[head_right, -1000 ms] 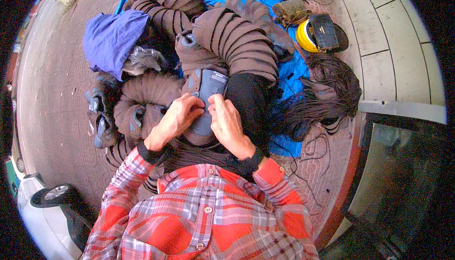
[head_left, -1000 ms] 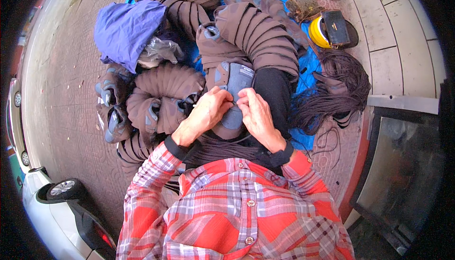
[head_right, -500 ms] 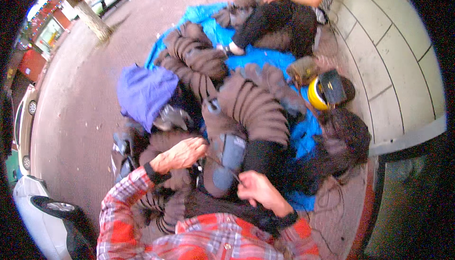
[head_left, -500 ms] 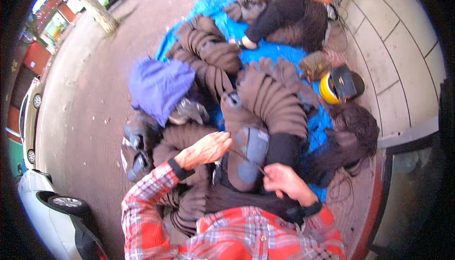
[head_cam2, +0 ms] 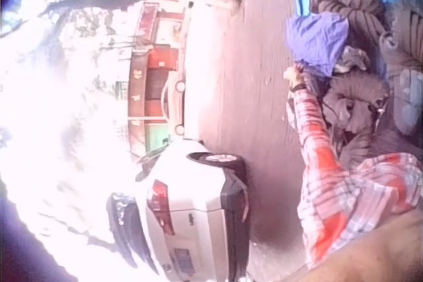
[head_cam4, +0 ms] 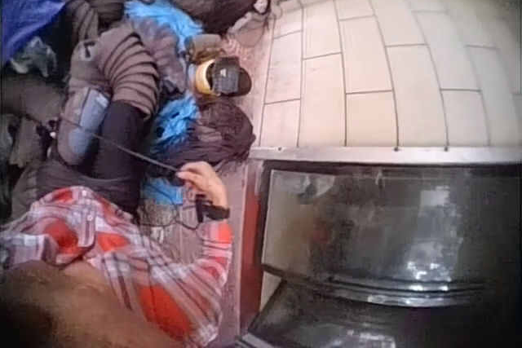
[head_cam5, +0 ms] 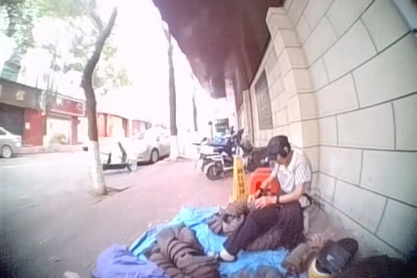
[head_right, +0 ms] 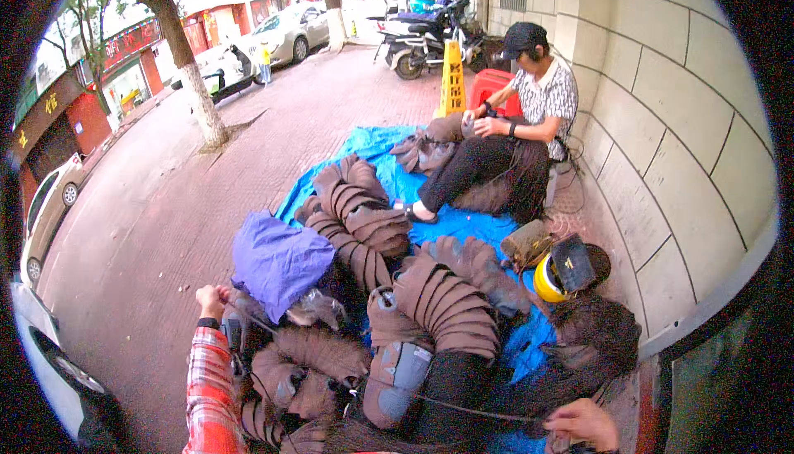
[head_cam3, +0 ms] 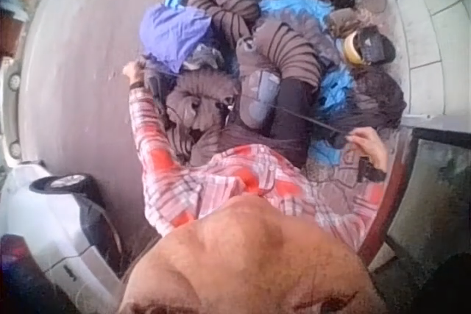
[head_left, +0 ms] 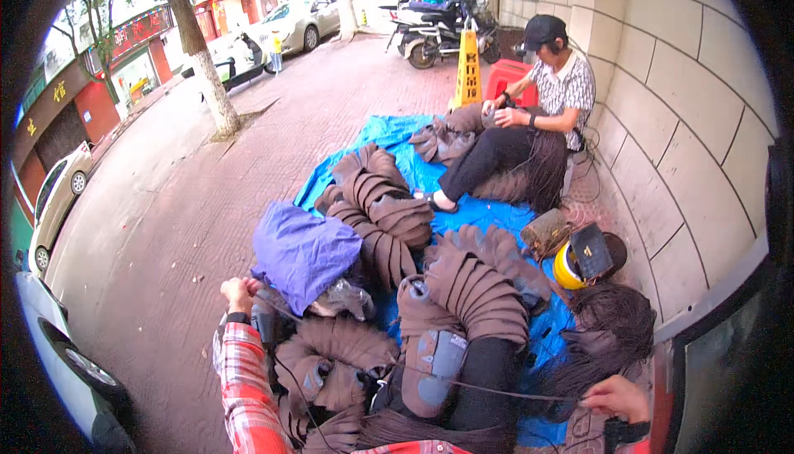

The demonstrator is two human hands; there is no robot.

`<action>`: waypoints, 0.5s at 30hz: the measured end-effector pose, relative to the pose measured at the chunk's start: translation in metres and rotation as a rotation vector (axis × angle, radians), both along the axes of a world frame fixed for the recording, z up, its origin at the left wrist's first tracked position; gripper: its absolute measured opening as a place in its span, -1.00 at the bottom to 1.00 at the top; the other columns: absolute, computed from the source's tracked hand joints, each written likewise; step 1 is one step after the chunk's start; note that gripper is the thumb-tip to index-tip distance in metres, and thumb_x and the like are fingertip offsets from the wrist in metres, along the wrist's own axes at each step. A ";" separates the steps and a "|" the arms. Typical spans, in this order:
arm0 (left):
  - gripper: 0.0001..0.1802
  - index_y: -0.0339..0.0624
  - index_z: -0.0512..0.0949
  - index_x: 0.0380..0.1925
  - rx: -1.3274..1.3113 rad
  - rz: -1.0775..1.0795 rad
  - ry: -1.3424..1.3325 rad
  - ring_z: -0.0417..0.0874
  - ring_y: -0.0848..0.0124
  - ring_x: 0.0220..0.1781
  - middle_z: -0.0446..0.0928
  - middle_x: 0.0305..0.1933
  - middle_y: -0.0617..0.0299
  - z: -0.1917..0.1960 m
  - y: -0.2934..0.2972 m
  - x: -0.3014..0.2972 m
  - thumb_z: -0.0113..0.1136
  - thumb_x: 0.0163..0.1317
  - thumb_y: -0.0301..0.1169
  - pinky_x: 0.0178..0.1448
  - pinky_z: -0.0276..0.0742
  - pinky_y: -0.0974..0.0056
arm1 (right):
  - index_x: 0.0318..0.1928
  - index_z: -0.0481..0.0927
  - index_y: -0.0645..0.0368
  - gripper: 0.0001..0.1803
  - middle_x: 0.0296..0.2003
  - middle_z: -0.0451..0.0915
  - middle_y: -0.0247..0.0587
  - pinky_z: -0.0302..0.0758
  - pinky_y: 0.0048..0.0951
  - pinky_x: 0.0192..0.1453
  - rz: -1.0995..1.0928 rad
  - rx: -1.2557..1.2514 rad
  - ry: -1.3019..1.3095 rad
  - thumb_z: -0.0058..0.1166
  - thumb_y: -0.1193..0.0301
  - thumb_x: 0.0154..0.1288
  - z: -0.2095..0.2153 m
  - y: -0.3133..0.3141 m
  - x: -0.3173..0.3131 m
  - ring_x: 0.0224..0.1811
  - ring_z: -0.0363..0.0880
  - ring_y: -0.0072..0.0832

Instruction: Threading laces or strings into shoe components while working outdoors.

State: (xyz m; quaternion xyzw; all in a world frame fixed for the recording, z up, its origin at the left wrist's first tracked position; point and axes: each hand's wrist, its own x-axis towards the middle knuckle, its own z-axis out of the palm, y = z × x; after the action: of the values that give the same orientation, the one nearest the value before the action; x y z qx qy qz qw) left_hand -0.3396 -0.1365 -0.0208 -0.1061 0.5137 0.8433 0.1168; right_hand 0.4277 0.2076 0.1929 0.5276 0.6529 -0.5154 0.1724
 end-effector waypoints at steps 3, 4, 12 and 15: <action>-0.84 -0.09 0.32 -0.64 -0.327 0.395 0.179 0.36 0.28 -0.73 0.40 -0.62 0.12 0.018 -0.140 -0.069 -0.11 0.09 -0.38 -0.70 0.17 0.21 | -0.41 0.66 0.26 -0.83 -0.62 0.56 -0.34 0.36 -0.64 -0.56 0.030 0.087 0.054 0.23 0.38 0.12 -0.004 0.051 0.050 -0.63 0.44 -0.68; -0.84 -0.06 0.27 -0.66 -0.657 0.486 0.512 0.30 0.36 -0.77 0.31 -0.68 0.23 0.035 -0.160 -0.081 -0.09 0.07 -0.40 -0.73 0.12 0.21 | -0.44 0.66 0.27 -0.85 -0.63 0.56 -0.34 0.38 -0.63 -0.54 0.007 0.158 0.010 0.24 0.42 0.10 -0.002 0.054 0.067 -0.60 0.47 -0.66; -0.73 0.04 0.22 -0.73 -0.204 0.130 0.021 0.13 0.39 -0.77 0.11 -0.73 0.36 0.109 -0.156 -0.042 -0.04 0.09 -0.30 -0.70 0.02 0.31 | -0.44 0.64 0.23 -0.88 -0.66 0.51 -0.33 0.32 -0.59 -0.61 -0.432 0.180 -0.062 0.26 0.45 0.02 -0.033 0.039 0.176 -0.66 0.43 -0.62; -0.75 0.03 0.22 -0.72 -0.265 0.005 -0.011 0.06 0.46 -0.76 0.10 -0.72 0.38 0.132 -0.107 0.003 -0.05 0.10 -0.36 -0.68 -0.05 0.35 | -0.39 0.55 0.18 -0.86 -0.67 0.43 -0.40 0.25 -0.60 -0.65 -0.617 0.380 0.093 0.23 0.46 0.02 -0.048 0.032 0.187 -0.70 0.34 -0.65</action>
State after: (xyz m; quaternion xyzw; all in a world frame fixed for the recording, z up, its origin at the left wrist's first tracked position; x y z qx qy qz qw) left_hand -0.3368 -0.2431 0.1115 -0.1265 0.6198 0.7677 0.1023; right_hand 0.6151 0.2401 0.1448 0.6983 0.5542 -0.4362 -0.1220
